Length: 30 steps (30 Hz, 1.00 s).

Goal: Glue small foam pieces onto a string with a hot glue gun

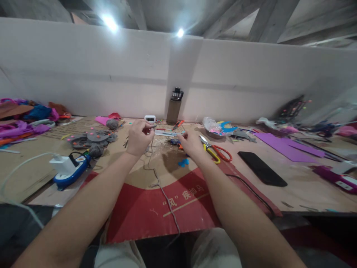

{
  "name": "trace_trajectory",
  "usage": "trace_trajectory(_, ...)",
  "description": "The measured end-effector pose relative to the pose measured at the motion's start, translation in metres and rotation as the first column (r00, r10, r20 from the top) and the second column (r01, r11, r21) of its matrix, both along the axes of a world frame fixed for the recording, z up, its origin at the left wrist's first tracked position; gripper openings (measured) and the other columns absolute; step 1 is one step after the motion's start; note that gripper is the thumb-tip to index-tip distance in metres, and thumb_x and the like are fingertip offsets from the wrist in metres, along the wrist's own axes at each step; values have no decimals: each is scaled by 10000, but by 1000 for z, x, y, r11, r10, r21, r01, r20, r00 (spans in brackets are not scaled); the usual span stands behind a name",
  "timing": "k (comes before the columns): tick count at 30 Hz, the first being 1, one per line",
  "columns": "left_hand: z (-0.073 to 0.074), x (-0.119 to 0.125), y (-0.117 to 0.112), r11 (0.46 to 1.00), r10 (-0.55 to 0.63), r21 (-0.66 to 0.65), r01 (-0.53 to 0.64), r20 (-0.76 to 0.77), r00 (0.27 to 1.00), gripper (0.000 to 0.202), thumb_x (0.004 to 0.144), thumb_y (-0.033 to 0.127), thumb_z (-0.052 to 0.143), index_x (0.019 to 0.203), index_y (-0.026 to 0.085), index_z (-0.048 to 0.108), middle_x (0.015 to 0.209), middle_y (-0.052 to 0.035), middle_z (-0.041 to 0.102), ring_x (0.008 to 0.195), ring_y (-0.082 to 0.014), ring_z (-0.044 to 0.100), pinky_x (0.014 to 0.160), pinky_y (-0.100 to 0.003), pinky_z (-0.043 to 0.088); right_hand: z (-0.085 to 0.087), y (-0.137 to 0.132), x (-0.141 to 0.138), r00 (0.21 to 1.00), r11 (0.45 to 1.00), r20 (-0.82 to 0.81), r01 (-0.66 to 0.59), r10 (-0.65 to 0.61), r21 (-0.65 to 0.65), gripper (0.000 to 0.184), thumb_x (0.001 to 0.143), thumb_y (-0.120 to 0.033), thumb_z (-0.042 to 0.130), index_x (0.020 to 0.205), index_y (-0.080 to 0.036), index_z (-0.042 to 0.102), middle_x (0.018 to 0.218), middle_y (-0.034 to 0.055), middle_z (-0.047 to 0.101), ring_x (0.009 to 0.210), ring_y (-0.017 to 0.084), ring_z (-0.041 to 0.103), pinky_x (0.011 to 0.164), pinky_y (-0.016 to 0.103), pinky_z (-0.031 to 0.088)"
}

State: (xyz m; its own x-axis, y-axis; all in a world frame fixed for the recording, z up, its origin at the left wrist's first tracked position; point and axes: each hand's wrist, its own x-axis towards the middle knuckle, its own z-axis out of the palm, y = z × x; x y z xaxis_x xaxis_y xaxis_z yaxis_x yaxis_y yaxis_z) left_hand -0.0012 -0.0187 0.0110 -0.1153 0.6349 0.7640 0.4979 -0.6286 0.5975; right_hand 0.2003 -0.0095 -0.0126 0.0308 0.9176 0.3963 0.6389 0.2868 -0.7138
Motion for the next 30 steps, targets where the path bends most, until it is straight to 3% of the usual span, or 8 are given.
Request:
trace_trajectory(2, 0, 4, -3, 999, -43, -16, 42, -50, 998, 129, 635, 72, 606, 674, 194, 617, 899, -57, 602, 863, -175, 513, 781, -270, 390, 4, -5, -20, 947, 991, -294, -137, 132, 4, 293, 784, -487, 462, 753, -196, 465, 729, 19, 565, 724, 154, 561, 701, 317, 450)
trace_trajectory(4, -1, 8, -4, 996, -80, -43, 77, -71, 994, 132, 625, 71, 611, 670, 195, 622, 865, -55, 604, 868, -181, 515, 794, -274, 387, 3, -8, -38, 798, 940, -519, -339, 306, 33, 284, 766, -476, 496, 800, -203, 428, 760, -13, 552, 723, 122, 567, 688, 286, 460)
trace_trajectory(6, -4, 13, -5, 992, -95, -85, 91, -41, 995, 113, 628, 89, 618, 670, 193, 631, 796, -45, 603, 820, -173, 521, 773, -270, 391, -1, -8, -49, 692, 903, -619, -425, 371, 65, 288, 732, -433, 561, 821, -205, 410, 781, -35, 531, 724, 101, 576, 703, 276, 470)
trace_trajectory(9, -10, 19, -4, 973, -117, -191, 129, 74, 990, 77, 651, 139, 623, 707, 184, 650, 709, -28, 598, 683, -143, 520, 679, -251, 398, -7, -6, -50, 640, 886, -663, -458, 389, 77, 307, 691, -374, 623, 818, -210, 396, 760, -65, 479, 628, 65, 541, 668, 267, 492)
trace_trajectory(15, -14, 23, -2, 937, -157, -283, 203, 177, 972, 74, 670, 181, 629, 744, 175, 635, 679, -23, 605, 606, -129, 529, 603, -237, 403, -3, -11, -42, 634, 880, -682, -474, 363, 28, 302, 699, -383, 616, 851, -211, 419, 750, -60, 498, 571, 59, 511, 603, 270, 504)
trace_trajectory(19, -10, 23, -7, 962, -148, -224, 159, 66, 987, 128, 642, 148, 658, 766, 181, 655, 734, -26, 626, 671, -130, 540, 655, -233, 411, -1, -14, -45, 650, 863, -651, -506, 391, 12, 269, 722, -417, 593, 801, -200, 457, 678, -55, 508, 587, 72, 502, 623, 270, 489)
trace_trajectory(23, -12, 22, -8, 970, -171, -188, 155, -70, 983, 129, 696, 157, 623, 818, 175, 659, 780, -44, 643, 710, -133, 564, 697, -252, 438, -6, -9, -44, 712, 895, -592, -445, 377, 35, 194, 733, -363, 562, 716, -190, 476, 596, -54, 490, 562, 80, 471, 613, 263, 454)
trace_trajectory(30, -17, 25, -3, 894, -341, -257, 366, 138, 930, 218, 701, 225, 640, 904, 145, 654, 867, -72, 669, 775, -149, 619, 773, -295, 492, -7, -6, -36, 841, 930, -399, -348, 366, 120, 122, 772, -296, 492, 711, -190, 497, 632, -40, 506, 588, 97, 476, 598, 250, 392)
